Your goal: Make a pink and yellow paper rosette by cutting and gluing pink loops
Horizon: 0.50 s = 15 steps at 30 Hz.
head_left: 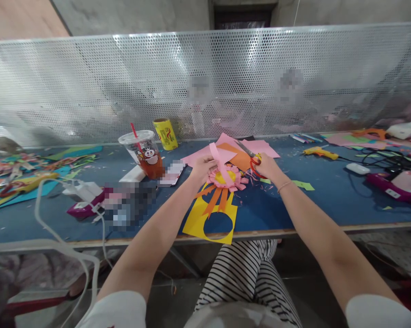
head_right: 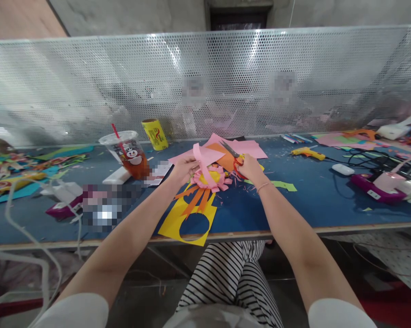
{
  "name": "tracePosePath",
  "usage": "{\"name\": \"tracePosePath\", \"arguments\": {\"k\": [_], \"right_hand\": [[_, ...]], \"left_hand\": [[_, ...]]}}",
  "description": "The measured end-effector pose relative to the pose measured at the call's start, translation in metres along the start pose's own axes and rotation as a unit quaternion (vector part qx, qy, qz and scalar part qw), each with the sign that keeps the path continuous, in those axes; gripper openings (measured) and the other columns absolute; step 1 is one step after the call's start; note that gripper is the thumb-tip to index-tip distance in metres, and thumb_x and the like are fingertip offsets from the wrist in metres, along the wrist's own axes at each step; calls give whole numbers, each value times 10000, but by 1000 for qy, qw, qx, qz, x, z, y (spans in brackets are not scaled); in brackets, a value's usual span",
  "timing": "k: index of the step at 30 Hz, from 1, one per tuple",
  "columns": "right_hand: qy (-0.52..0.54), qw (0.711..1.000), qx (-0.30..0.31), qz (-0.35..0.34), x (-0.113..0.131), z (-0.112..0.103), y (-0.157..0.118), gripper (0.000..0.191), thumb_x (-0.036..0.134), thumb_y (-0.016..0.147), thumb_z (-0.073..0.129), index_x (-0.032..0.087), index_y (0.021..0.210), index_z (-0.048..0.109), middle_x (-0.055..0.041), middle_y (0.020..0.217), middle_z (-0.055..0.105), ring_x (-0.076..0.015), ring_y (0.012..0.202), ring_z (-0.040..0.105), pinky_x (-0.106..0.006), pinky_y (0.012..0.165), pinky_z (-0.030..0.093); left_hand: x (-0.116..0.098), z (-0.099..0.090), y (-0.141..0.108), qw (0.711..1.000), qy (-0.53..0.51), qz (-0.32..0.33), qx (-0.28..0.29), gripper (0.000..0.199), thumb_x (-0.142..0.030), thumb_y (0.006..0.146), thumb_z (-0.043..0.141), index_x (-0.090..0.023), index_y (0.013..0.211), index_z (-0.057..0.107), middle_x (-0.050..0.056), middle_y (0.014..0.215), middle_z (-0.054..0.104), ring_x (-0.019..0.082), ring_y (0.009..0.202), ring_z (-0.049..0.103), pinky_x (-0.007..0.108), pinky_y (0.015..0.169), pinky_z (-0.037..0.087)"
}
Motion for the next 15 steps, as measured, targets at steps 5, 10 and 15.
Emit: {"name": "tracePosePath", "arguments": {"k": [5,10,15], "right_hand": [[33,998,44,-17,-2,3,4,244,349,753,491,146,887,503,-129,885,618,-197,766,563,-265,634,397],[121,983,101,-96,24,6,-5,318,446,767,501,160,907,496,-75,890,614,-164,743,542,-251,632,404],[165,963,124,-173,42,6,-17,351,480,778,494,184,967,491,-64,958,596,-170,812,538,-273,704,420]], "left_hand": [[1,0,-2,1000,-5,-5,-11,271,-195,495,752,-118,721,623,16,689,640,120,656,601,279,700,487],[-3,0,-1,999,32,24,-27,271,-271,504,749,-125,685,609,5,658,613,108,616,568,263,639,472],[-8,-5,0,993,92,60,-32,262,-367,597,688,-144,721,629,-10,659,595,99,597,539,229,576,436]]}}
Point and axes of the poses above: each hand's wrist, its own y-axis towards the middle knuckle, its own z-axis out of the palm, x = y × z, the point moved 6 cm from there along y, towards the middle knuckle
